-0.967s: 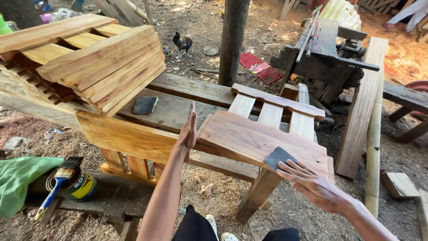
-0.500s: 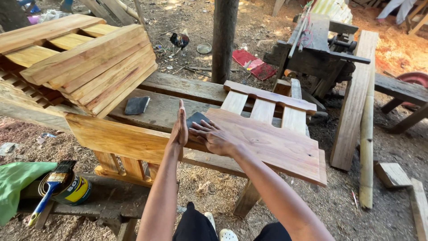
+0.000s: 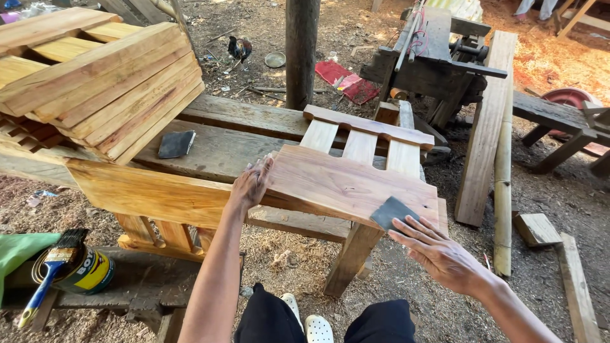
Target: The person sands a wooden chair backrest using a sanding block, smoothing the flat surfaces and edges. They then wipe the piece with a green cloth to remove dust.
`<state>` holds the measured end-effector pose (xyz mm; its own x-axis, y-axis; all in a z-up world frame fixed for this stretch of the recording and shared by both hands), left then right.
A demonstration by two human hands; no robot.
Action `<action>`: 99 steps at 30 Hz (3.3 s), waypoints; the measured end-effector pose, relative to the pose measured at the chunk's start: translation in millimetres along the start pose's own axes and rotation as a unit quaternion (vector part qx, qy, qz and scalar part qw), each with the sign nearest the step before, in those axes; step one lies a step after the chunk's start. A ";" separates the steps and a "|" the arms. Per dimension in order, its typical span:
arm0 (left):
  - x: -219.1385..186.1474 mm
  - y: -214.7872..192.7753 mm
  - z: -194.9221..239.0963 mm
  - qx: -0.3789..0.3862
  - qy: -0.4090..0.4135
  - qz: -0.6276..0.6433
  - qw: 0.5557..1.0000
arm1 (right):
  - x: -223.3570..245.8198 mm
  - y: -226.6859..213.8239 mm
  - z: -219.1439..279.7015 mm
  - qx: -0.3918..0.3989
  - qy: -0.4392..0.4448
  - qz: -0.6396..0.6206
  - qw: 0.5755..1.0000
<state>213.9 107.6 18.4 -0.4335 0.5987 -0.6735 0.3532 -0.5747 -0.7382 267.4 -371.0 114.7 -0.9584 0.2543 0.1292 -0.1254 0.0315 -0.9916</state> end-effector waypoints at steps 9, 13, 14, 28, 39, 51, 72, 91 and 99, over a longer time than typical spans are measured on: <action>6.9 -9.5 20.0 0.075 -0.088 0.315 0.942 | 64.9 20.2 -114.2 -0.091 -0.125 0.192 0.969; 5.2 -2.6 2.2 0.056 -0.062 -0.024 0.996 | 102.1 15.1 -204.1 -0.077 -0.123 0.109 0.983; -1.9 -6.8 8.2 0.056 -0.058 -0.026 0.996 | 103.7 8.1 -202.4 -0.081 -0.119 0.111 0.983; -58.3 -13.3 36.4 -0.055 0.082 -0.151 0.984 | -58.7 -1.8 14.5 -0.006 0.155 -0.050 0.987; -58.5 -8.7 33.7 -0.046 0.044 -0.218 0.974 | 5.8 57.1 -337.8 -0.057 -0.001 -0.066 0.996; -53.7 -10.1 32.1 -0.020 0.028 -0.228 0.973 | -70.2 1.2 -68.0 -0.036 0.138 -0.045 0.989; -40.5 5.7 16.6 -0.033 0.086 -0.352 0.931 | 15.5 17.0 -337.2 -0.021 0.098 -0.064 0.993; -61.7 -14.3 37.9 -0.034 0.033 -0.223 0.974 | -66.5 29.7 -225.1 -0.100 0.216 0.010 0.971; -59.6 -14.1 32.0 -0.020 0.028 -0.230 0.973 | -41.6 -16.9 -168.7 -0.049 0.226 0.008 0.973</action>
<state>208.2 62.2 70.2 -0.5081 0.8170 -0.2728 0.1646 -0.2187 -0.9618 352.6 -219.1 125.9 -0.7467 0.6541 0.1208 -0.0647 0.1094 -0.9919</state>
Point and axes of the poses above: each hand's wrist, its own z-axis away from the middle knuckle, its own y-axis out of the palm, x = y × z, the point moved 6 cm from there along -z, towards the middle knuckle, and after that the axes turned 5 degrees about -y, right-handed, at the moved point
